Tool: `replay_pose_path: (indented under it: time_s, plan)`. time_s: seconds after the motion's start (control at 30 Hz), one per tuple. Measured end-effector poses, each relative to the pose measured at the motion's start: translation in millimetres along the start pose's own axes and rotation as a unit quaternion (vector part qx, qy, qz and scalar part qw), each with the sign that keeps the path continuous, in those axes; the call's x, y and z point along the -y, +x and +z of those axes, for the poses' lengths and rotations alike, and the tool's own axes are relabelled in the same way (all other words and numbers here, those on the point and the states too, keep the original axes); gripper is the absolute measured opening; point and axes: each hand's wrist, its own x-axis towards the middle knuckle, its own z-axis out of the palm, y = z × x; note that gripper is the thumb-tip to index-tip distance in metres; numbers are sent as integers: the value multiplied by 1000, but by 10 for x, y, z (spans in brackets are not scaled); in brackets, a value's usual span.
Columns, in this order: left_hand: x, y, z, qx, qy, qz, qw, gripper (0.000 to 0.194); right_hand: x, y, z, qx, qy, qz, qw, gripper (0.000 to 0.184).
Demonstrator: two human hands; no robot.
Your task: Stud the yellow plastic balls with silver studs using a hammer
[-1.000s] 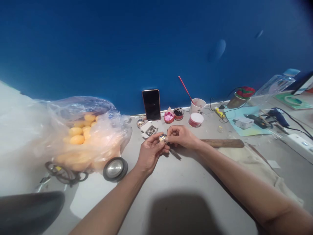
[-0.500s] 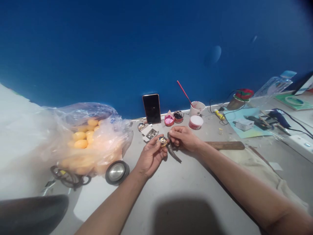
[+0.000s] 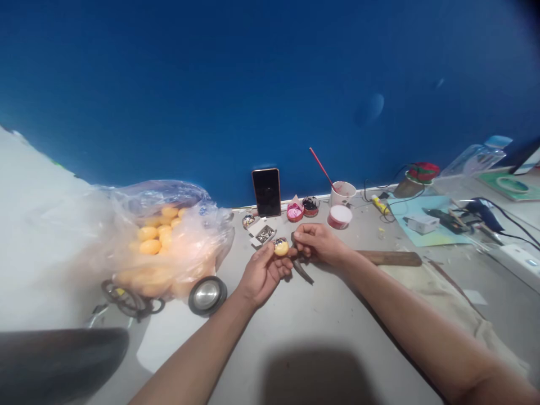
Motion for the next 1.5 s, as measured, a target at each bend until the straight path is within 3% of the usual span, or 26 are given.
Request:
replay_pose_path:
  time_s: [0.2, 0.3, 0.43, 0.5, 0.67, 0.87, 0.93, 1.13, 1.5]
  plan:
    - [8, 3, 18, -14, -5, 25, 1000, 41, -46, -37, 78, 36, -133, -85, 987, 40]
    - [-9, -5, 13, -22, -6, 33, 999, 41, -87, -48, 162, -5, -229, -134, 964, 44]
    - [-19, -6, -16, -31, -7, 22, 999, 44, -103, -61, 236, -74, -317, -197, 925, 28]
    - [-13, -4, -31, -35, -6, 24, 999, 44, -102, -63, 239, -83, -332, -213, 915, 21]
    - [9, 10, -57, -38, -7, 36, 999, 47, -125, -68, 228, -79, -316, -213, 921, 19]
    - [-3, 1, -62, -31, 0, 38, 999, 43, -196, -67, 264, -116, -289, -282, 908, 18]
    - [-2, -19, -46, -17, 14, 27, 999, 41, -188, -54, 251, -121, -272, -263, 918, 13]
    - [0, -79, 17, 49, 24, -51, 997, 38, -96, -31, 187, -137, -230, -164, 950, 32]
    - [13, -98, 5, 84, 44, -73, 993, 29, -55, -27, 165, -91, -189, -98, 973, 34]
